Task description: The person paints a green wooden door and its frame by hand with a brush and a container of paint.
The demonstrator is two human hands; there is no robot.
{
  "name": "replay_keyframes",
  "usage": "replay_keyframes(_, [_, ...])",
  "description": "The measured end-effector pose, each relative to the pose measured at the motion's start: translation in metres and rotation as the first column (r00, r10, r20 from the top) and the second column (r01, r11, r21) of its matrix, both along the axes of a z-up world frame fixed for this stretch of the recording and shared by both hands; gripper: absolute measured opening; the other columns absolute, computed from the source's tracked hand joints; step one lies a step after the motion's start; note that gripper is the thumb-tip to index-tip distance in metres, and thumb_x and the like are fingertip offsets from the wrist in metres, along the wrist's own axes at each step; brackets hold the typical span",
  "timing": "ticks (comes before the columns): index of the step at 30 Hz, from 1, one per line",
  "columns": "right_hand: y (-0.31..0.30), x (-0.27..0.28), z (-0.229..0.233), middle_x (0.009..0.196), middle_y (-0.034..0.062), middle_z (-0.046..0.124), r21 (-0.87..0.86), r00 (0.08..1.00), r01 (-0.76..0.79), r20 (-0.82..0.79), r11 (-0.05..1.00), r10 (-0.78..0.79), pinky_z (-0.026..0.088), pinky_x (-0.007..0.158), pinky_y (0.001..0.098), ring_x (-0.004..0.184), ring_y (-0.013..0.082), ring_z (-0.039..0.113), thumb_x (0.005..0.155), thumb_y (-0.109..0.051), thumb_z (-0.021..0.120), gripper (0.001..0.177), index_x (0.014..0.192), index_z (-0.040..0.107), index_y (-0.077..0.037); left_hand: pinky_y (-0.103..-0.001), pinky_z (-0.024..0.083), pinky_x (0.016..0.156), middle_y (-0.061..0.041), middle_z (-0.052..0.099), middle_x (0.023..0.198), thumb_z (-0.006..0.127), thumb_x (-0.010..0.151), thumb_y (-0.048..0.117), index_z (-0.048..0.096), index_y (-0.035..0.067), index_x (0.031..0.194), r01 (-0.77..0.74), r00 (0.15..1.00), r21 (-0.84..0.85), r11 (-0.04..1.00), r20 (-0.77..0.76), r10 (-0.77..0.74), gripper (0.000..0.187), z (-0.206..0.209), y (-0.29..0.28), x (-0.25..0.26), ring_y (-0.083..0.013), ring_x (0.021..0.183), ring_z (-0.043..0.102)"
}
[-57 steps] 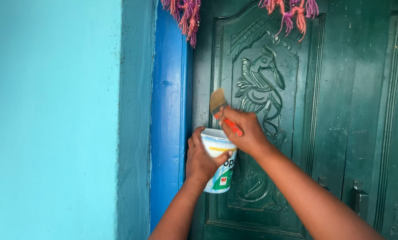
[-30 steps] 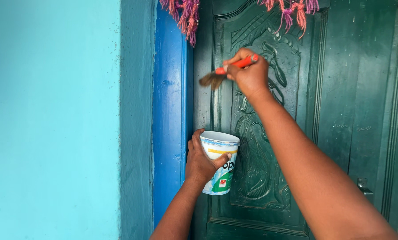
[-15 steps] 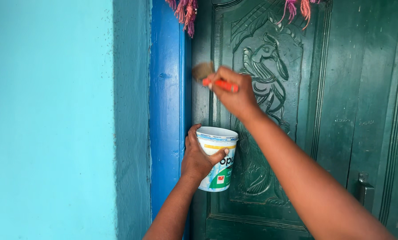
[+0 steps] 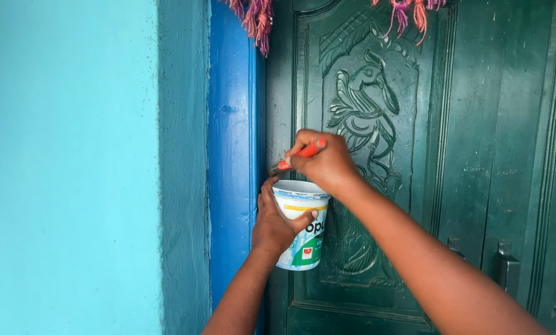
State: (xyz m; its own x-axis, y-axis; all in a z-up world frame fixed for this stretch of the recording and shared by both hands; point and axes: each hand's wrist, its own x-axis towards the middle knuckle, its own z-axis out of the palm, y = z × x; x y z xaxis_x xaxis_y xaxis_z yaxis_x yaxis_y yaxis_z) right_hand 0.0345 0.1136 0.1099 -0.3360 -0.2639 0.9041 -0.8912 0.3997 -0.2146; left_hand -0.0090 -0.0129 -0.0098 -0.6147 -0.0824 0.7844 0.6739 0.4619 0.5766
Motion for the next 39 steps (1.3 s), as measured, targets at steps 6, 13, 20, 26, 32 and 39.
replay_keyframes(6, [0.002, -0.017, 0.031, 0.081, 0.0071, 0.071, -0.194, 0.915, 0.041, 0.402, 0.98, 0.041, 0.066, 0.06, 0.0312, 0.075, 0.0174, 0.077, 0.078, 0.002, 0.076, 0.013, 0.075, 0.064, -0.002, -0.047, 0.05, 0.107, -0.021, 0.043, 0.144, 0.092, 0.064, 0.046, 0.022, 0.019, 0.15, 0.003, 0.999, -0.002, 1.0, 0.043, -0.003, 0.114, 0.0, -0.001, 0.0, -0.0383, 0.129, 0.055])
replay_keyframes(13, [-0.001, -0.046, 0.072, 0.087, 0.0079, 0.075, -0.296, 0.973, -0.06, 0.194, 0.953, 0.121, 0.065, 0.062, 0.0321, 0.075, 0.0164, 0.079, 0.081, 0.003, 0.073, 0.012, 0.08, 0.064, -0.005, -0.046, 0.05, 0.107, -0.02, 0.043, 0.146, 0.091, 0.065, 0.047, 0.021, 0.02, 0.151, -0.013, 0.997, -0.016, 1.0, 0.071, 0.014, 0.114, 0.0, -0.001, -0.001, -0.038, 0.13, 0.056])
replay_keyframes(20, [-0.005, -0.024, 0.08, 0.093, 0.0123, 0.078, -0.156, 0.951, 0.002, -0.305, 0.988, -0.05, 0.061, 0.077, 0.0295, 0.084, 0.0176, 0.076, 0.086, 0.004, 0.073, 0.007, 0.088, 0.068, -0.002, -0.045, 0.05, 0.108, -0.019, 0.044, 0.146, 0.092, 0.064, 0.047, 0.019, 0.021, 0.152, -0.007, 0.993, -0.018, 1.0, 0.118, 0.009, 0.117, 0.002, 0.0, 0.002, -0.0365, 0.129, 0.056])
replay_keyframes(26, [0.0, -0.004, 0.024, 0.097, 0.0114, 0.076, 0.097, 0.904, 0.021, -0.428, 0.995, 0.023, 0.058, 0.079, 0.0286, 0.09, 0.0169, 0.076, 0.093, 0.0, 0.068, 0.01, 0.102, 0.07, -0.004, -0.046, 0.05, 0.107, -0.019, 0.044, 0.146, 0.092, 0.065, 0.047, 0.02, 0.022, 0.151, -0.016, 0.995, -0.005, 1.0, 0.095, 0.016, 0.115, -0.001, 0.0, 0.004, -0.037, 0.13, 0.055])
replay_keyframes(32, [0.005, 0.0, -0.041, 0.073, 0.0136, 0.068, 0.098, 0.986, 0.058, -0.164, 0.993, -0.041, 0.059, 0.076, 0.0282, 0.079, 0.0183, 0.077, 0.09, -0.002, 0.067, 0.019, 0.108, 0.073, -0.005, -0.047, 0.049, 0.105, -0.02, 0.046, 0.143, 0.094, 0.062, 0.042, 0.025, 0.019, 0.15, -0.023, 1.0, 0.029, 0.999, -0.011, 0.024, 0.113, -0.014, 0.001, 0.007, -0.0402, 0.129, 0.054])
replay_keyframes(39, [0.008, 0.002, -0.084, 0.1, 0.0076, 0.079, 0.066, 0.986, -0.062, -0.153, 0.996, 0.071, 0.061, 0.085, 0.0292, 0.095, 0.018, 0.08, 0.087, 0.002, 0.067, 0.009, 0.096, 0.068, -0.002, -0.046, 0.05, 0.102, -0.018, 0.048, 0.14, 0.095, 0.058, 0.038, 0.026, 0.017, 0.149, -0.079, 0.997, 0.024, 0.997, 0.027, 0.079, 0.116, -0.04, 0.004, 0.015, -0.0388, 0.128, 0.054])
